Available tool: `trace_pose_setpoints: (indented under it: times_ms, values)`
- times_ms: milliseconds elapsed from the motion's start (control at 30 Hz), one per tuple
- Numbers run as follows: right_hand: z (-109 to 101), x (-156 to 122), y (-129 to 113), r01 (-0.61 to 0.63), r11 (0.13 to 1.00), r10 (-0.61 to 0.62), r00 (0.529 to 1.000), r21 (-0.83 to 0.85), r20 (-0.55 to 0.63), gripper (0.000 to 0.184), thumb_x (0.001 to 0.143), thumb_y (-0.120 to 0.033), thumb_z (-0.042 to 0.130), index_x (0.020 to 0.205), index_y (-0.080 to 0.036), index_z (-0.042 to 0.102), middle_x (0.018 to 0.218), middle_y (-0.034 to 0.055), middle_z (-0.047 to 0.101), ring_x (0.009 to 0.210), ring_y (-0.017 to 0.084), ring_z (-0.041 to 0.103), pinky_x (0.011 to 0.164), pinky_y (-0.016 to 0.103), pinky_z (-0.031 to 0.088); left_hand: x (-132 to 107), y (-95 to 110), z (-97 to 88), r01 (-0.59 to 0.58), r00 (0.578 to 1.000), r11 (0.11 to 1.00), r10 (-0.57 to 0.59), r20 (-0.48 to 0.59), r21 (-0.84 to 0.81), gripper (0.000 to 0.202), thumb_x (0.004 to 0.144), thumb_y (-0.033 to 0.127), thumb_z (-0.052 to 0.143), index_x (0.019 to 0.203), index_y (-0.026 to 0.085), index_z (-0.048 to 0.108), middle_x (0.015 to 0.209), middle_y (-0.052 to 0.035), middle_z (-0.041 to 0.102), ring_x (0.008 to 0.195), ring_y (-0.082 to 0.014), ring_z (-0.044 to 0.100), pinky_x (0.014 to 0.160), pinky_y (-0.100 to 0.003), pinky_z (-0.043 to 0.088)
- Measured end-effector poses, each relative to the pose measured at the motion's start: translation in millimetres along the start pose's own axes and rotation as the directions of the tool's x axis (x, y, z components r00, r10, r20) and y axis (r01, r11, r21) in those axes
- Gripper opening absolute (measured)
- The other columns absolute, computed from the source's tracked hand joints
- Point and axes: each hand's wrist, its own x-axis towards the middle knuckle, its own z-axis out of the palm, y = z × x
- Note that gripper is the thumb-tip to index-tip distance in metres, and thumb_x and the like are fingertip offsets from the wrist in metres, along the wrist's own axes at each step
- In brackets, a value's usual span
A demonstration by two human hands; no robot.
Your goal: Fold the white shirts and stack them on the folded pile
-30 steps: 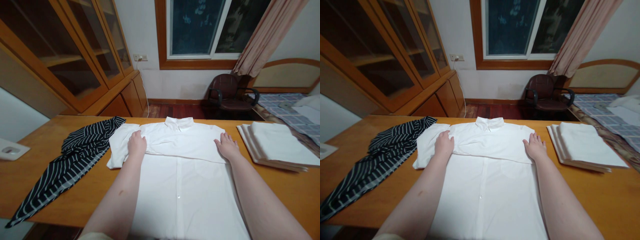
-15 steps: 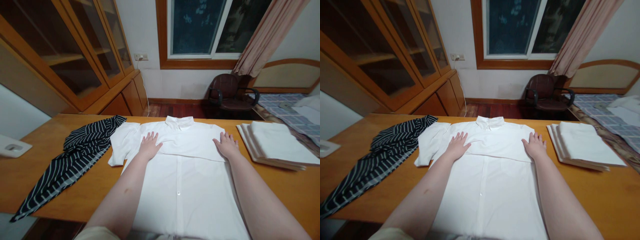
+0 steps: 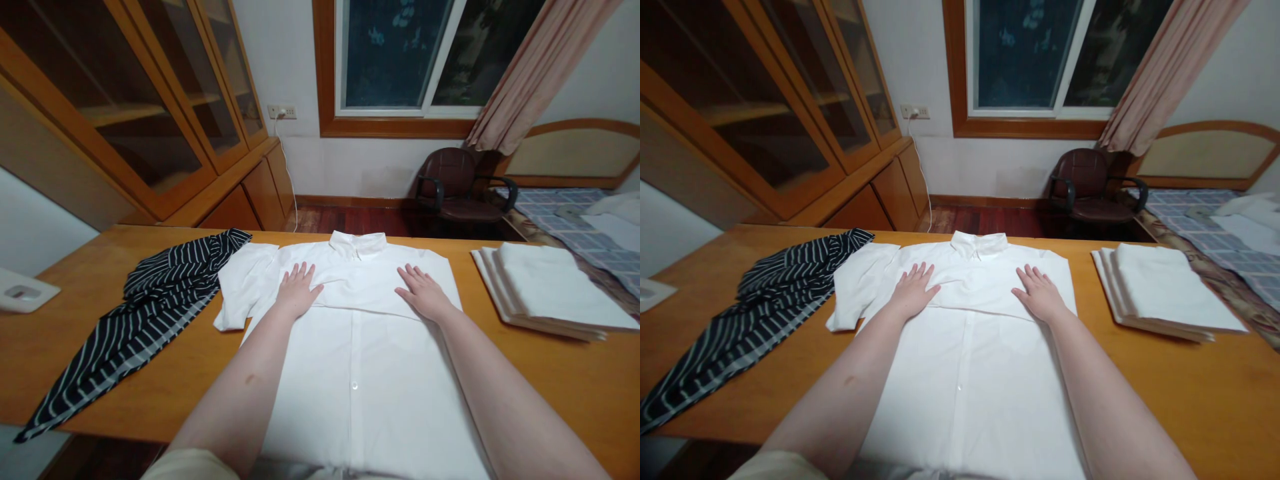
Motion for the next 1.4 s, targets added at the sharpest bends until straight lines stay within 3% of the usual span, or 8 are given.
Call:
trace_pose_setpoints:
  times_ms: [300, 433, 567, 667, 900, 1200, 1300, 1400]
  values:
    - [-1.4, 2.4, 45.4, -0.274, 0.962, 0.274, 0.962, 0.003, 0.009, 0.076, 0.090, -0.062, 0.020, 0.149, -0.014, 0.021, 0.155, 0.0118, 0.015, 0.142, 0.027, 0.014, 0.112, 0.046, 0.019, 0.1, 0.5, -0.2, 0.002, 1.000, 1.000, -0.003, -0.009, -0.029, 0.069, 0.090, 0.057, 0.031, 0.148, 0.021, 0.024, 0.155, -0.0071, 0.016, 0.143, -0.0276, 0.011, 0.114, -0.047, 0.014]
    - [-1.7, 2.1, 58.3, -0.322, 0.947, 0.322, 0.947, -0.001, -0.005, 0.079, 0.090, -0.061, 0.019, 0.148, -0.008, 0.022, 0.154, 0.0146, 0.016, 0.142, 0.028, 0.014, 0.111, 0.047, 0.020, -2.9, -0.4, -10.4, 0.063, 0.987, 0.996, -0.070, -0.142, -0.055, 0.064, 0.088, 0.049, 0.039, 0.142, 0.014, 0.036, 0.150, -0.0116, 0.032, 0.140, -0.0271, 0.023, 0.110, -0.041, 0.024]
    - [-3.6, 0.9, 55.4, -0.320, 0.947, 0.320, 0.947, -0.006, -0.012, 0.079, 0.090, -0.061, 0.017, 0.148, -0.008, 0.023, 0.154, 0.0143, 0.017, 0.141, 0.028, 0.015, 0.112, 0.048, 0.020, -7.8, -22.3, -27.0, 0.407, 0.817, 0.911, -0.397, -0.419, -0.070, 0.060, 0.087, 0.042, 0.042, 0.141, 0.016, 0.038, 0.148, -0.0118, 0.035, 0.140, -0.0312, 0.017, 0.106, -0.048, 0.028]
    - [-5.3, 0.4, 52.1, -0.330, 0.944, 0.330, 0.944, -0.005, -0.005, 0.079, 0.090, -0.061, 0.018, 0.148, -0.009, 0.023, 0.155, 0.0132, 0.017, 0.142, 0.027, 0.015, 0.112, 0.047, 0.018, -10.1, -50.2, -34.3, 0.598, 0.719, 0.797, -0.579, -0.384, -0.082, 0.071, 0.081, 0.043, 0.049, 0.142, 0.013, 0.033, 0.151, -0.0160, 0.028, 0.139, -0.0352, 0.019, 0.103, -0.052, 0.029]
    - [-4.6, 0.7, 52.8, -0.322, 0.946, 0.322, 0.946, 0.028, -0.019, 0.076, 0.089, -0.061, 0.020, 0.148, -0.012, 0.024, 0.154, 0.0116, 0.018, 0.142, 0.026, 0.016, 0.111, 0.051, 0.018, -14.6, -79.3, -49.0, 0.673, 0.693, 0.730, -0.679, -0.243, -0.122, 0.039, 0.083, 0.030, 0.040, 0.111, 0.015, 0.062, 0.111, -0.0173, 0.064, 0.105, -0.0346, 0.054, 0.085, -0.049, 0.041]
    - [-6.2, 0.3, 51.2, -0.315, 0.949, 0.315, 0.949, 0.022, -0.025, 0.076, 0.089, -0.061, 0.020, 0.147, -0.012, 0.025, 0.154, 0.0130, 0.020, 0.141, 0.027, 0.017, 0.111, 0.052, 0.019, -17.7, -87.8, -46.5, 0.713, 0.628, 0.667, -0.745, -0.225, -0.217, 0.062, 0.077, 0.043, 0.051, 0.126, 0.005, 0.050, 0.122, -0.0295, 0.054, 0.109, -0.0423, 0.052, 0.080, -0.055, 0.044]
    - [-6.1, 0.1, 51.0, -0.316, 0.948, 0.317, 0.948, 0.024, -0.030, 0.076, 0.089, -0.061, 0.020, 0.147, -0.012, 0.026, 0.154, 0.0121, 0.019, 0.141, 0.027, 0.017, 0.111, 0.051, 0.019, -19.0, -93.1, -50.9, 0.693, 0.666, 0.682, -0.730, -0.155, -0.232, 0.048, 0.081, 0.033, 0.047, 0.119, 0.006, 0.057, 0.111, -0.0272, 0.061, 0.102, -0.0395, 0.057, 0.079, -0.050, 0.046]
    - [-5.5, 0.4, 50.9, -0.317, 0.948, 0.318, 0.948, 0.022, -0.033, 0.076, 0.089, -0.061, 0.020, 0.147, -0.012, 0.026, 0.154, 0.0122, 0.020, 0.141, 0.026, 0.017, 0.111, 0.051, 0.019, -26.6, -85.4, -62.7, 0.572, 0.698, 0.778, -0.628, -0.345, -0.259, 0.043, 0.084, 0.026, 0.041, 0.120, 0.011, 0.058, 0.110, -0.0212, 0.063, 0.103, -0.0350, 0.058, 0.084, -0.047, 0.045]
